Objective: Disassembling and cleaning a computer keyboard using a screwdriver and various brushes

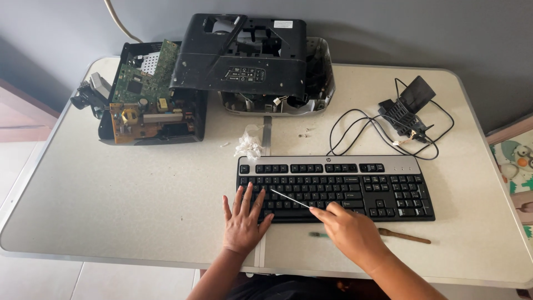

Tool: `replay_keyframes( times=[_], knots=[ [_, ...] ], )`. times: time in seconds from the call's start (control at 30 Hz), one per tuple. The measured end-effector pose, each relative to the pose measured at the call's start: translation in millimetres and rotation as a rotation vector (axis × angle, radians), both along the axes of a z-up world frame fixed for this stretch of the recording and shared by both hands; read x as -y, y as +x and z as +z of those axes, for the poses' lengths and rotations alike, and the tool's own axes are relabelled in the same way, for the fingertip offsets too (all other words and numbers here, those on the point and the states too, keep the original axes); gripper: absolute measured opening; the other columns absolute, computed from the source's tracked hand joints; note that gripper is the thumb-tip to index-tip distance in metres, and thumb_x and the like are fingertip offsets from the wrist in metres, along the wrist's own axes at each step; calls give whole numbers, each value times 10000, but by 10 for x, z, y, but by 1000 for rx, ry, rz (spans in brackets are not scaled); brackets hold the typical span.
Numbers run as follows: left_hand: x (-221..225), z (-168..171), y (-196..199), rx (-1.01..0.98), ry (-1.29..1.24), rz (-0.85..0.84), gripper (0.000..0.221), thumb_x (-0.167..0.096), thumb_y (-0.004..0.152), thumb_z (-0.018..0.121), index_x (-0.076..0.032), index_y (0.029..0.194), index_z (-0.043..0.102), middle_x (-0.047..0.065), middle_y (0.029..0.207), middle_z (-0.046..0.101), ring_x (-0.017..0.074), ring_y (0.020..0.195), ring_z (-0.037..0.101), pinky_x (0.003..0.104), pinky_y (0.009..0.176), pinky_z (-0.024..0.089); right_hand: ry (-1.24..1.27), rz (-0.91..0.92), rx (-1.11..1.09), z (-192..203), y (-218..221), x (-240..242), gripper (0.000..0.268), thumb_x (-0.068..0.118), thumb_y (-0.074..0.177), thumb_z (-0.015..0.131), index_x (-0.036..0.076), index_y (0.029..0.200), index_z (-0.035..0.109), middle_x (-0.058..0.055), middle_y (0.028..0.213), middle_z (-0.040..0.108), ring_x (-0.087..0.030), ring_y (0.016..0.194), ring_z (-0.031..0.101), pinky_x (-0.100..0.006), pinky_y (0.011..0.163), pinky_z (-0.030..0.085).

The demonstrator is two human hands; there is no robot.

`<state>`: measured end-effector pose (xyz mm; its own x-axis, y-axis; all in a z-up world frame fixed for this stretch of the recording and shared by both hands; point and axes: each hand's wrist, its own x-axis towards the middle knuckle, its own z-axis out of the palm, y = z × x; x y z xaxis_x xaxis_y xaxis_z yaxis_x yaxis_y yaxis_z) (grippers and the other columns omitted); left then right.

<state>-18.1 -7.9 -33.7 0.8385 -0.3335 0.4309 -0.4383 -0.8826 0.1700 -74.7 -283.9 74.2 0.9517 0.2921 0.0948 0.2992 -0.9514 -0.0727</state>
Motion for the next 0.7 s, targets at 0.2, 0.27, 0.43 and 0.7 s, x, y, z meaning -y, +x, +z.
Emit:
replay_keyframes(
  times=[0.2, 0.27, 0.43, 0.7],
  knots=[
    [-5, -4, -5, -7, -13, -6, 678, -617, 943, 543, -258, 1517, 503, 79, 1633, 388, 321, 1523, 319, 618, 1231, 135, -86, 64, -151, 247, 153, -161, 418, 156, 900, 644, 270, 1303, 650, -8, 835, 528, -284, 484, 636, -456, 361, 500],
    [-7, -6, 2, -5, -10, -11, 679, -617, 948, 541, -257, 1523, 496, 80, 1638, 381, 321, 1528, 311, 618, 1234, 127, -139, 96, -148, 279, 223, -214, 457, 75, 818, 648, 246, 1241, 654, -28, 857, 550, -296, 477, 646, -456, 361, 497],
    [0, -16, 9, 31, -15, 1, 676, -618, 941, 551, -269, 1518, 502, 75, 1626, 402, 316, 1516, 342, 619, 1229, 158, -271, 170, -105, 350, 368, -434, 241, -7, 739, 670, 176, 886, 616, -31, 842, 561, -301, 461, 651, -442, 328, 474],
    [-1, 19, 3, 35, -20, -10, 671, -600, 938, 572, -251, 1508, 515, 99, 1619, 410, 331, 1498, 372, 611, 1220, 191, -230, 132, -226, 410, 399, -523, 208, -18, 767, 611, 130, 912, 615, -93, 877, 588, -349, 535, 687, -497, 377, 515]
  ],
)
